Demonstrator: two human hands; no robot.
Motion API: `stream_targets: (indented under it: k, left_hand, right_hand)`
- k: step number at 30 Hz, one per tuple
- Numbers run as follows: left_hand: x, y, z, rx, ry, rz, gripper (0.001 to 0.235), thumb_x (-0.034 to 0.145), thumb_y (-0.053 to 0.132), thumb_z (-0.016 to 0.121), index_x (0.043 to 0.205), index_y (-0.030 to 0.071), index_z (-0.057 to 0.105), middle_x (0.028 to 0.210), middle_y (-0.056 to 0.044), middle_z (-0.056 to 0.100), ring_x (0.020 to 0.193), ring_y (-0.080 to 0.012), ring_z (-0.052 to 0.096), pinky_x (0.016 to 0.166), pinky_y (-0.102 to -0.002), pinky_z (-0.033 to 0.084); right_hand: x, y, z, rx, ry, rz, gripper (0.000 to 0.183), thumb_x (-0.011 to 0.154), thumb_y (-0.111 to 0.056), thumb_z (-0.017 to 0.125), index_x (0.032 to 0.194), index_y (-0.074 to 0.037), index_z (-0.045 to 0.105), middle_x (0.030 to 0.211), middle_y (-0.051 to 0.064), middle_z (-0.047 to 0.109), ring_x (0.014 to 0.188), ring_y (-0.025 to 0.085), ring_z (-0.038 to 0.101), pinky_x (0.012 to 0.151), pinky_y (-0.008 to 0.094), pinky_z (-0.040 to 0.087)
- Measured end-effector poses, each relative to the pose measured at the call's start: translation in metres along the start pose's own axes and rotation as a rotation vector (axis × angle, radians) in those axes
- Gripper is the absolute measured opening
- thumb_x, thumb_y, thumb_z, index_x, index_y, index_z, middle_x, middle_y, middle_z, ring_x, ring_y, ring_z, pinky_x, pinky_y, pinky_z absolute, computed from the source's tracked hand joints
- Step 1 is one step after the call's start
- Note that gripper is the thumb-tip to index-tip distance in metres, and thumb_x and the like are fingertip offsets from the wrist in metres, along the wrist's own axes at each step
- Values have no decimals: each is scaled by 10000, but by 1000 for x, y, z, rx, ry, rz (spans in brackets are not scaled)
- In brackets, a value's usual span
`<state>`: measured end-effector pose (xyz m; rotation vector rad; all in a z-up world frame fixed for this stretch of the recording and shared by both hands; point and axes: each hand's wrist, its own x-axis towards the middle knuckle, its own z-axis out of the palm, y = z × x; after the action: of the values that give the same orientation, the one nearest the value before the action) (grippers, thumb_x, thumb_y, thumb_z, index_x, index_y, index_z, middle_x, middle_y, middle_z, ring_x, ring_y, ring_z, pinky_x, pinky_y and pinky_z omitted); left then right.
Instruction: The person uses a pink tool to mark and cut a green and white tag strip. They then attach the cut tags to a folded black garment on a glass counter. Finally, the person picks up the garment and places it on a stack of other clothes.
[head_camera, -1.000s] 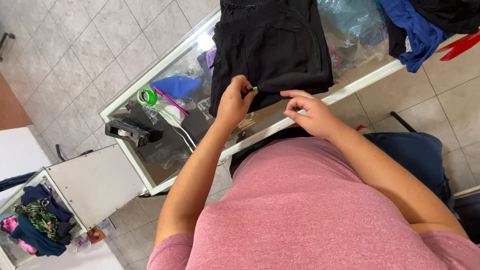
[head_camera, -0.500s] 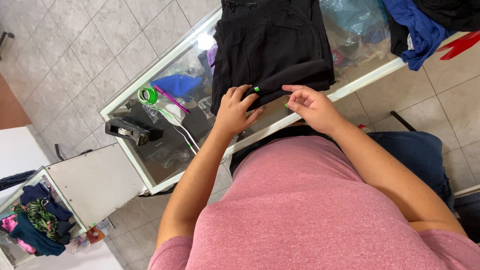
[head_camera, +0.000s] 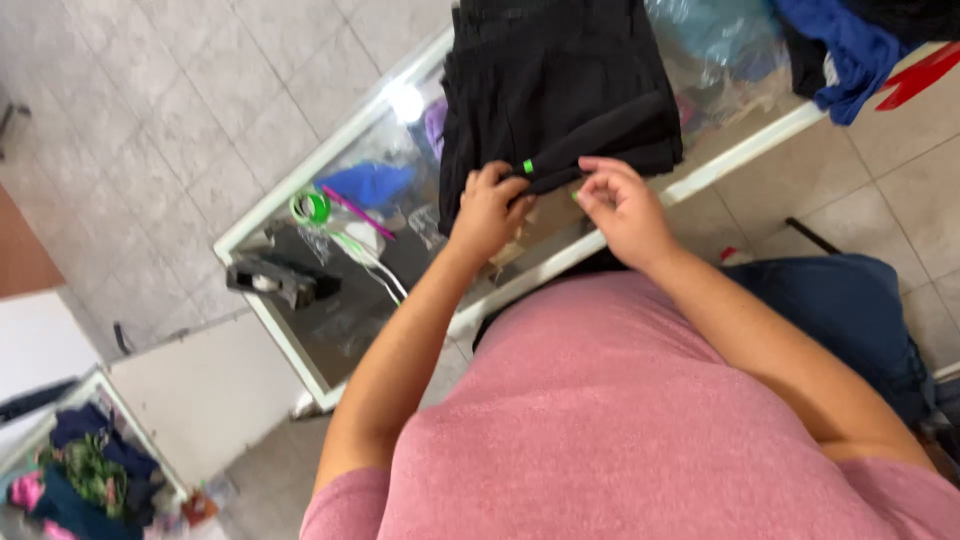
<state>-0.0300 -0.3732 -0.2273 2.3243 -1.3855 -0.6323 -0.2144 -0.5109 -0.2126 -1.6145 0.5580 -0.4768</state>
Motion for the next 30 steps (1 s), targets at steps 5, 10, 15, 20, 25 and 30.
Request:
stream_targets:
  k: [5,10,15,20,25,30]
  left_hand:
    - [2,-10,2,-27,-62,-26,224,874,422,636,1040,276,678,1195,6,509,1070,-342,525,813,-543,517]
    - [4,-16,-5,-47,-70,42,210,872,406,626,1039,288,673,1163,31,461,1069,-310,505,815,-488,507]
    - [2,-18,-7,-87,-75,80,184,882,379,636,1027,280,690,1133,33,450,1050,-295,498,803,-459,496]
    - [-3,-14,-16,-54,-85,118,165,911,352,625,1054,293,683,1133,35,413,1030,-256,475,793,-396,464]
    - [-9,-7,-17,-29,-102,107,226,910,378,632,1112,281,653,1196,33,357,1090,-247,415,841,-400,442]
    - [-9,-5,-15,-10,-104,89,233,906,369,638,1118,271,643,1197,20,352,1091,-253,410,832,-398,438]
  right_hand:
    - [-14,7,25,-175,76,-13,80,910,-91,673,923,-30,623,1178,142,543,1055,291,602,848,349,539]
    - [-12,16,52,-279,177,-7,75,892,-156,717,916,-90,689,794,46,530,793,209,589,728,336,488]
    - [-15,33,66,-105,191,148,76,900,-163,702,945,-104,692,753,29,618,708,126,618,658,263,511]
    - [-11,54,69,152,259,283,111,907,-131,694,992,-62,678,826,78,666,700,138,674,619,254,558]
    - [-13,72,73,261,306,327,106,916,-106,689,988,-33,662,877,135,680,777,201,701,699,309,581]
    - [-14,49,73,260,298,329,113,907,-91,696,985,-13,669,868,153,682,769,205,703,691,305,585]
